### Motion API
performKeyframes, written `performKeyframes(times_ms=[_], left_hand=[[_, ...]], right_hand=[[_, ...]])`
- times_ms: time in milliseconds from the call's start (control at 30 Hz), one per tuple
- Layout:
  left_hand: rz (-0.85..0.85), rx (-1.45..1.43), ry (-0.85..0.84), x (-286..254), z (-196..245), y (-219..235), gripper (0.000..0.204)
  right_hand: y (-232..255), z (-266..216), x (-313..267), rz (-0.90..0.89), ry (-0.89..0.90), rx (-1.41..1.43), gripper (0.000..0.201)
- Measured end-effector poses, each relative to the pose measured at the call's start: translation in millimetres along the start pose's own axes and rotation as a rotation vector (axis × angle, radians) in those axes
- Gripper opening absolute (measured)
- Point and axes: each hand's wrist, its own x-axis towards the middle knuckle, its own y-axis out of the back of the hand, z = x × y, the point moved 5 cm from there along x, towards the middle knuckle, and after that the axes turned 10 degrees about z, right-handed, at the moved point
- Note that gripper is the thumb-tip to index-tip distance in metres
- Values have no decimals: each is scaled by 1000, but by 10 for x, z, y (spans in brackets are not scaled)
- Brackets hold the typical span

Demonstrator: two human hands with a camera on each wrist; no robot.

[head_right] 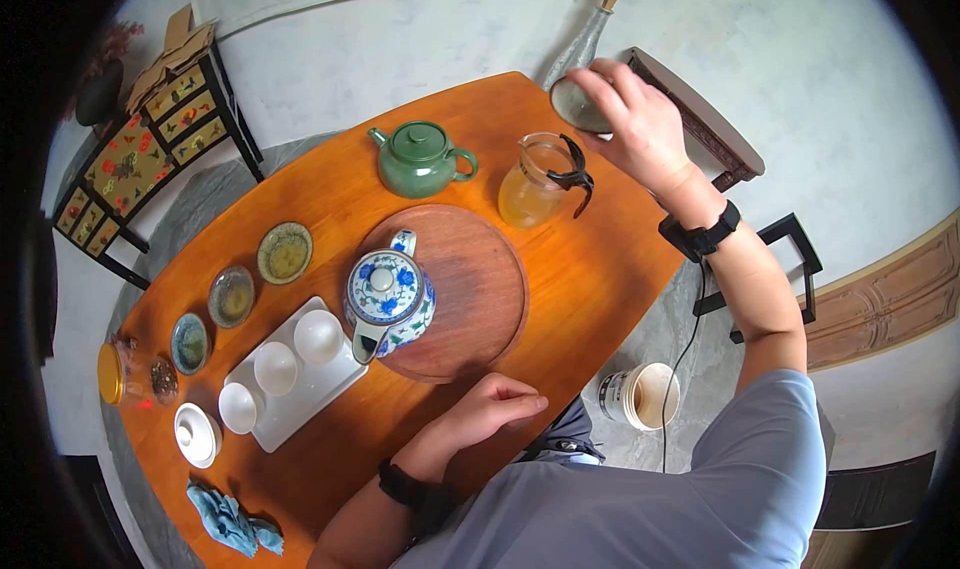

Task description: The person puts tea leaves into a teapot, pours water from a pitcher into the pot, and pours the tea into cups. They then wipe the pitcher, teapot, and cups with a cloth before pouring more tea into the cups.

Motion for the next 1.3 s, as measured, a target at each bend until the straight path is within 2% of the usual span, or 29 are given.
performKeyframes(times_ms=[67, 100, 133, 200, 367, 433, 467, 533, 567, 600, 667, 700, 733, 767, 800, 833, 867, 933, 1033, 1067, 1100, 1300], left_hand=[[-9, -18, -1, 2, -16, 5, 37], [-10, -19, -2, 3, -12, 3, 37], [-9, -20, -4, 3, -8, 4, 36], [-1, -28, -6, -2, 1, 3, 35], [-11, -42, -6, 13, -20, 0, 34], [-13, -37, 4, 9, -11, 10, 35], [-6, -39, 1, 2, 7, 16, 35], [5, -11, -3, -11, 48, -1, 35], [20, -19, -8, -8, 65, -18, 35], [46, -9, -30, -3, 81, -44, 40], [101, -5, -43, -24, 93, -29, 46], [60, -12, -49, -20, 119, -29, 47], [14, -18, -53, -26, 132, -40, 47], [27, -20, -49, -14, 109, -23, 47], [13, -8, -51, 8, 68, -11, 39], [-5, 8, -52, 17, 47, -5, 34], [1, 11, -47, 16, 53, -1, 34], [-5, -10, -43, 5, 65, -18, 35], [-22, 30, -57, 27, 21, -4, 36], [-12, 32, -59, 17, 38, -6, 36], [-9, 23, -44, 2, 60, -16, 37], [2, 16, -24, 35, 3, -31, 43]], right_hand=[[-86, -106, -51, -154, 102, 8, 77], [-107, -138, -62, -168, 138, 6, 79], [-104, -139, -57, -168, 139, 9, 79], [-56, -58, -11, -57, 4, 3, 80], [-93, -139, 5, -212, 73, 39, 80], [-113, -88, 9, -220, -38, 27, 82], [-119, -122, 24, -217, -33, 33, 82], [-139, -130, 40, -271, -209, 49, 84], [-150, -145, 83, -353, -354, 140, 83], [-160, -202, 138, -356, -340, 161, 83], [-233, -291, 183, -366, -510, 390, 82], [-286, -370, 237, -432, -583, 545, 80], [-335, -463, 298, -436, -578, 566, 80], [-393, -605, 365, -452, -573, 714, 81], [-455, -750, 425, -464, -567, 860, 81], [-551, -872, 482, -499, -553, 876, 80], [-635, -1015, 568, -579, -559, 887, 80], [-886, -1271, 687, -546, -415, 842, 81], [-1350, -1639, 807, -636, -341, 863, 85], [-1460, -1762, 848, -667, -338, 852, 77], [-1570, -1869, 884, -697, -314, 845, 78], [-1936, -2272, 973, -806, -119, 784, 82]])
